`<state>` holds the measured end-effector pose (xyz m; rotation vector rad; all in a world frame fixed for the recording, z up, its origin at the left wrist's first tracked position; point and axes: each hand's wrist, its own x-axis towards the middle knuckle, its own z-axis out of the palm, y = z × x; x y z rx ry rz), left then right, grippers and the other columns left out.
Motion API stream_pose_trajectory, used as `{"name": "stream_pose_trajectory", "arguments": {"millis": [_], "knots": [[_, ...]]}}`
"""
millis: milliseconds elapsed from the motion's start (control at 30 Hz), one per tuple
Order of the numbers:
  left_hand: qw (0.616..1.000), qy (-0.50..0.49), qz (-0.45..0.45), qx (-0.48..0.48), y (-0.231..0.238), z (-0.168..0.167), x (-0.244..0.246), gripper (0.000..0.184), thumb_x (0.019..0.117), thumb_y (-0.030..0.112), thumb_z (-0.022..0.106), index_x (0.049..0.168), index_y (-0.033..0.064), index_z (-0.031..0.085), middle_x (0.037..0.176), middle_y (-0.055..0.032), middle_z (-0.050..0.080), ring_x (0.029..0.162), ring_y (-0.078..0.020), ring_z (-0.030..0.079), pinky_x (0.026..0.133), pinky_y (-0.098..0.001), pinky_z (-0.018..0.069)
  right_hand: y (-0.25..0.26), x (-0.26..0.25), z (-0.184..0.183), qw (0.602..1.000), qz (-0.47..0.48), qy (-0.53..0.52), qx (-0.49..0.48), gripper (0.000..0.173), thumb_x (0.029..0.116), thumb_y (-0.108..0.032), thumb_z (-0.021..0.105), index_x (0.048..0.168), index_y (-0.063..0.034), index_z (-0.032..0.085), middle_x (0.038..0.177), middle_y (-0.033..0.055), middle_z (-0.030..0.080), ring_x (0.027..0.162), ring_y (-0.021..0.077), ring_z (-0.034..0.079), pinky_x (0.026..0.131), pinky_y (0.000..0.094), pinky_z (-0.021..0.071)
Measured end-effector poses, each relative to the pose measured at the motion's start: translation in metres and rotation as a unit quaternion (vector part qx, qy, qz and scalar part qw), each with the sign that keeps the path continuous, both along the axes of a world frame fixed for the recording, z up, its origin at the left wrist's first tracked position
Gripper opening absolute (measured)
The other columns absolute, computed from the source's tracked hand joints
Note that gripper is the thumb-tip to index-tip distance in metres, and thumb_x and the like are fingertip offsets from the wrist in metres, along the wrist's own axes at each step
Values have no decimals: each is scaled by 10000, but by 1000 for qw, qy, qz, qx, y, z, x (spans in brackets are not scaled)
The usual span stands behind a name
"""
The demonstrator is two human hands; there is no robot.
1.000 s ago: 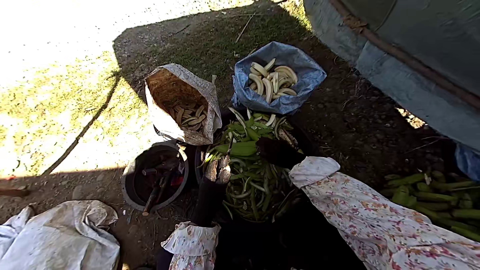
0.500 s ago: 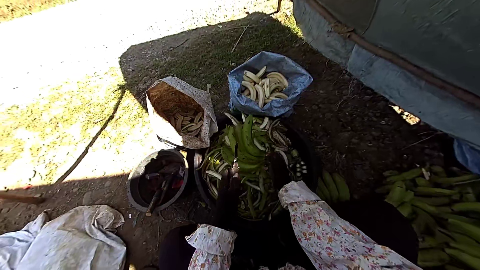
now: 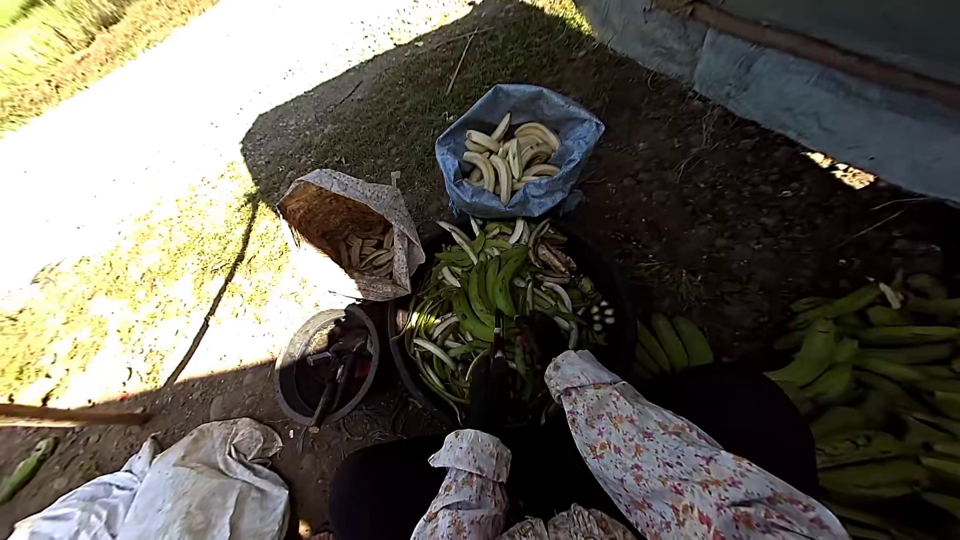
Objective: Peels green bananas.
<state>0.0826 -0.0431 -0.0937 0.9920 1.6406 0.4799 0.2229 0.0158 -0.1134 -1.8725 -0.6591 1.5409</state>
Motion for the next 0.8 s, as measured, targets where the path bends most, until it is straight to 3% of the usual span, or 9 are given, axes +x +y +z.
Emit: {"name": "stream_pose_trajectory", "arguments": {"millis": [200,400,500,600,667,800], "knots": [[1000,13,-5,2,0,-5,-2,488,1106,399,416,1415,36,524,854,-103,618,627,-178,606,595,-351,557,4,-1,-5,1000,-1,7,-4,425,1083,-310,481,1402,-30,514,1159,174,654,897,249,678,780,417,561],[999,31,-20,-15,2,-10,-2,481,1104,405,422,1402,43,531,838,-105,611,618,-189,603,594,-362,552,5,-6,-7,1000,-20,4,2,368,1099,-276,430,1360,-30,513,1069,153,636,826,222,652,725,393,545],[996,75,-48,-17,2,-13,-2,472,1101,434,409,1352,64,563,877,-108,628,658,-202,622,635,-389,560,7,-7,-16,1000,-25,3,11,362,1101,-277,433,1342,-20,513,1048,151,627,805,219,647,717,392,549],[988,125,-91,-4,7,-20,-3,516,1100,447,384,1406,65,549,1028,-177,670,814,-288,662,766,-498,559,8,-8,-29,1000,-16,-1,26,387,1094,-282,435,1375,-21,487,1041,169,622,799,244,635,726,429,547],[987,129,-98,-12,12,-27,-2,531,1104,458,356,1408,60,534,1045,-189,665,834,-307,663,787,-521,553,8,-8,-33,1000,-13,1,25,396,1094,-280,430,1397,-28,466,1032,167,620,782,241,633,722,427,549],[998,35,-49,-23,8,-29,1,489,1113,424,370,1374,43,529,823,-95,602,621,-194,596,608,-380,550,10,-9,-26,998,-51,36,18,388,1103,-276,422,1398,-25,455,964,130,586,701,185,601,661,363,546]]}}
